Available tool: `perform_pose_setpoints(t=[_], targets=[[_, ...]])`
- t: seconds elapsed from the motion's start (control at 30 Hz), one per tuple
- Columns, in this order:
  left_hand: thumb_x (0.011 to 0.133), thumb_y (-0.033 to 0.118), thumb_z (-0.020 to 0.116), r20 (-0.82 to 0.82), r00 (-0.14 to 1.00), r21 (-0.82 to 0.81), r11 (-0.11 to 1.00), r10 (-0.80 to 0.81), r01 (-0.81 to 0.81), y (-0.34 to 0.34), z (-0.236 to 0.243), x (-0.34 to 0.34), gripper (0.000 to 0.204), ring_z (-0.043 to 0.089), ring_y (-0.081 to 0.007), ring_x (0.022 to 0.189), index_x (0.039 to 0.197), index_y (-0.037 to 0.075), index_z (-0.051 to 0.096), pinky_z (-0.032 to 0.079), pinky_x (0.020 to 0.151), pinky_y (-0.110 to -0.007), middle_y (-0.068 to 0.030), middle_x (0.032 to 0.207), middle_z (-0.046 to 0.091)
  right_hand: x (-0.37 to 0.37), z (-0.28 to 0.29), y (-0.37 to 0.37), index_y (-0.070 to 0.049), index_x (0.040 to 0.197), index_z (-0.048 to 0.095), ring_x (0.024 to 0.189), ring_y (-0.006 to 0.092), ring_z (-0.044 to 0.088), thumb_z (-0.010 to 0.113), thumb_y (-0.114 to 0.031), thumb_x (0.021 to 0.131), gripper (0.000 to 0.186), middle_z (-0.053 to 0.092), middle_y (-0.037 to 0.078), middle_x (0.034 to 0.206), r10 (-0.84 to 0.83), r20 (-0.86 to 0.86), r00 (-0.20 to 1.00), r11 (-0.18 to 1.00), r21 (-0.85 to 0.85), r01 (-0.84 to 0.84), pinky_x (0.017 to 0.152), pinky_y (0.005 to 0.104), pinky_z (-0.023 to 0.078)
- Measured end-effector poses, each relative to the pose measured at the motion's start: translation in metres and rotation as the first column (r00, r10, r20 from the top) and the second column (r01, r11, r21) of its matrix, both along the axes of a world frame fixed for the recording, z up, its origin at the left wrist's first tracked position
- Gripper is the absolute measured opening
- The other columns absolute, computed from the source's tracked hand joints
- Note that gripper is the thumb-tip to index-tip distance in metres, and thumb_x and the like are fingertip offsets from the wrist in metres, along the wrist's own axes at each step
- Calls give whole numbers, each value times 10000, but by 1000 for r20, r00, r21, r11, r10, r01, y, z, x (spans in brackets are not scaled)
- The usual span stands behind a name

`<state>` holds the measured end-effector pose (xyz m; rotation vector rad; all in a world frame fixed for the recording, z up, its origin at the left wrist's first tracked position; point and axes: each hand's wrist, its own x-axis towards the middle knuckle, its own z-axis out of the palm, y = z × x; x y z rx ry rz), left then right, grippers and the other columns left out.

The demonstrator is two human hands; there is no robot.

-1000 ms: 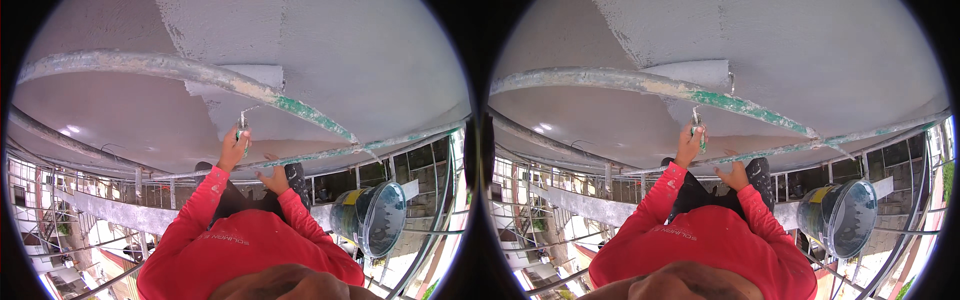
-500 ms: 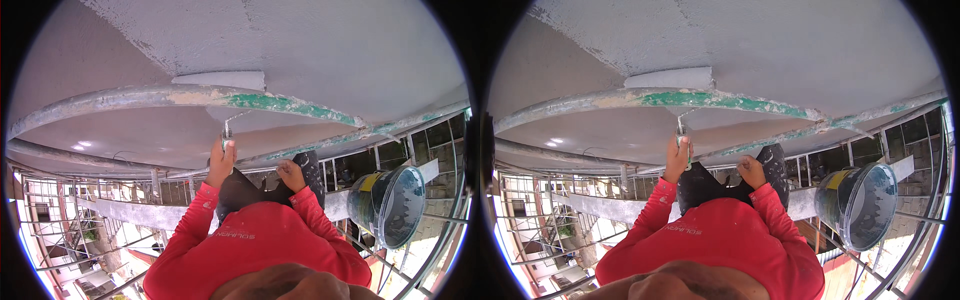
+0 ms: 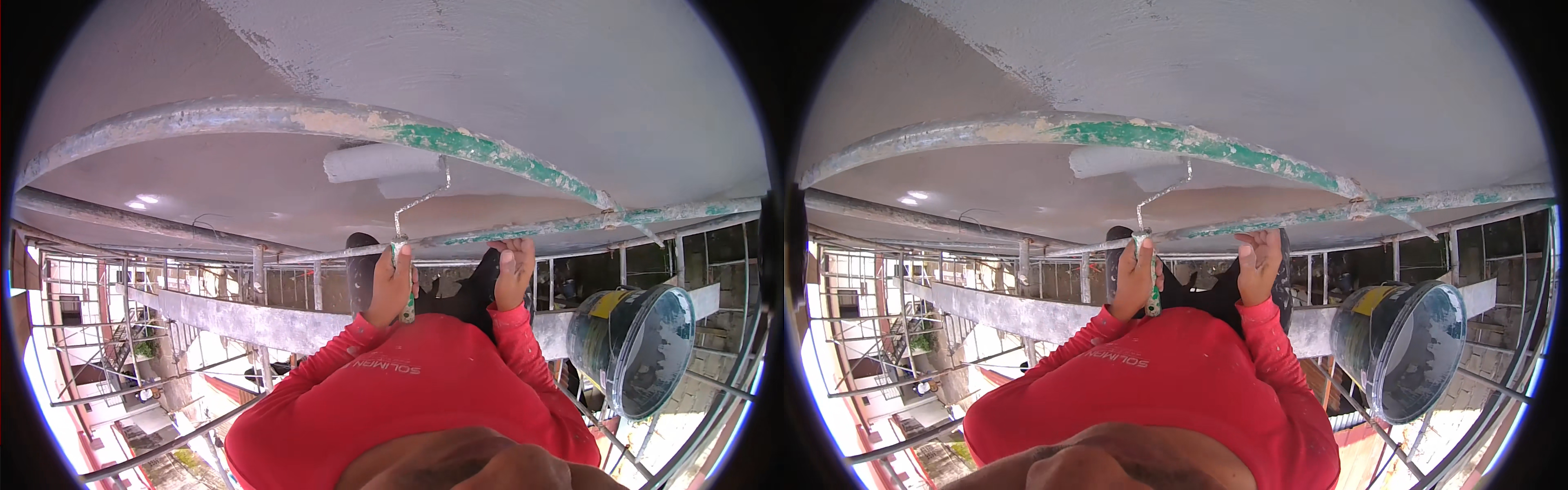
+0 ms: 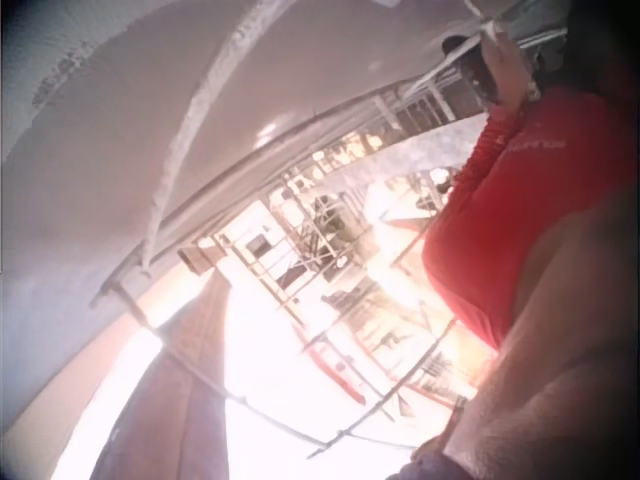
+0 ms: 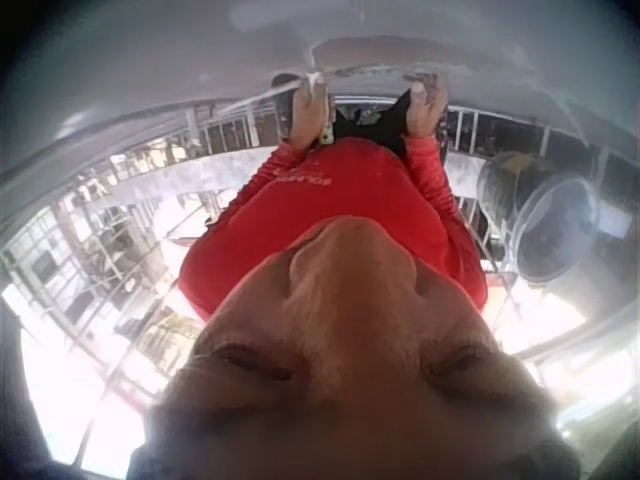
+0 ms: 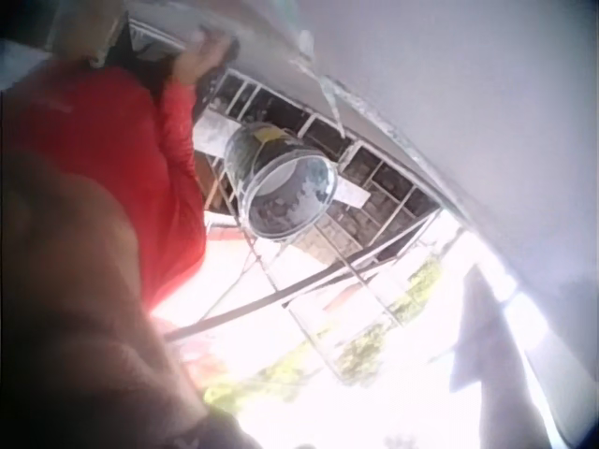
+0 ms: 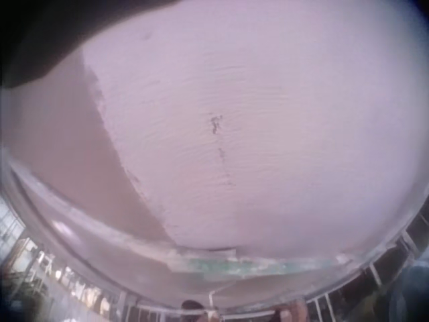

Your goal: The person paints a ceiling with a paint roller, repeatedly dipping the roller into a bucket of paint and applying it to the surface. The person works on scaffolding, maneuvering the roller to cover different sections of the ceiling.

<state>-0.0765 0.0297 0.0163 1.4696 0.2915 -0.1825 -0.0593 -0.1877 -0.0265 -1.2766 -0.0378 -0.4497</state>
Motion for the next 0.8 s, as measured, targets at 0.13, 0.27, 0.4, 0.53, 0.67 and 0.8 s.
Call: perform_pose_setpoints(t=[0.13, 0.27, 0.4, 0.53, 0.67, 0.8], targets=[[1064, 364, 466, 2, 998, -17, 998, -68, 68, -11, -1, -8, 333, 490, -93, 458, 968, 46, 474, 404, 416, -257, -19, 635, 496, 12, 38, -2, 41, 1187, 575, 920, 139, 581, 616, -228, 992, 334, 606, 67, 997, -64, -65, 996, 996, -68, 60, 817, 287, 473], [1057, 396, 474, -15, 994, -52, 992, -113, 112, -27, -2, -5, 364, 485, -98, 448, 966, 44, 467, 404, 411, -266, -18, 636, 494, 13, 31, -7, 18, 1012, 647, 763, 68, 502, 599, -208, 1012, 231, 625, 14, 865, -108, -107, 988, 981, -170, 89, 675, 255, 406], [1063, 392, 461, 43, 996, -48, 995, -83, 85, -37, 11, 13, 360, 472, -97, 437, 959, 47, 465, 396, 407, -261, -19, 621, 481, 11, 25, -10, 15, 985, 647, 764, 76, 511, 603, -213, 1009, 233, 630, 25, 861, -129, -136, 982, 976, -195, 101, 687, 251, 414], [1063, 379, 465, 127, 987, -74, 992, -95, 105, -35, 25, 24, 344, 455, -90, 423, 968, 49, 460, 384, 393, -264, -9, 598, 461, 11, 32, -7, 13, 1013, 644, 822, 91, 538, 578, -220, 1021, 243, 644, 41, 910, -129, -118, 985, 971, -218, 101, 745, 260, 441], [1067, 369, 455, 114, 984, -101, 984, -134, 146, -24, 13, 24, 332, 441, -90, 415, 976, 49, 460, 383, 391, -260, -9, 591, 453, 13, 27, -7, 6, 1036, 636, 844, 93, 553, 541, -226, 1039, 250, 643, 38, 955, -133, -80, 988, 962, -252, 109, 761, 262, 455], [1062, 416, 441, -142, 983, -192, 977, -117, 88, -23, 9, 13, 379, 450, -98, 418, 985, 46, 459, 393, 391, -271, -16, 610, 466, 10, 21, -14, 35, 1004, 641, 875, 106, 538, 589, -248, 1016, 288, 648, 52, 939, -127, -159, 979, 973, -212, 92, 806, 282, 430]])
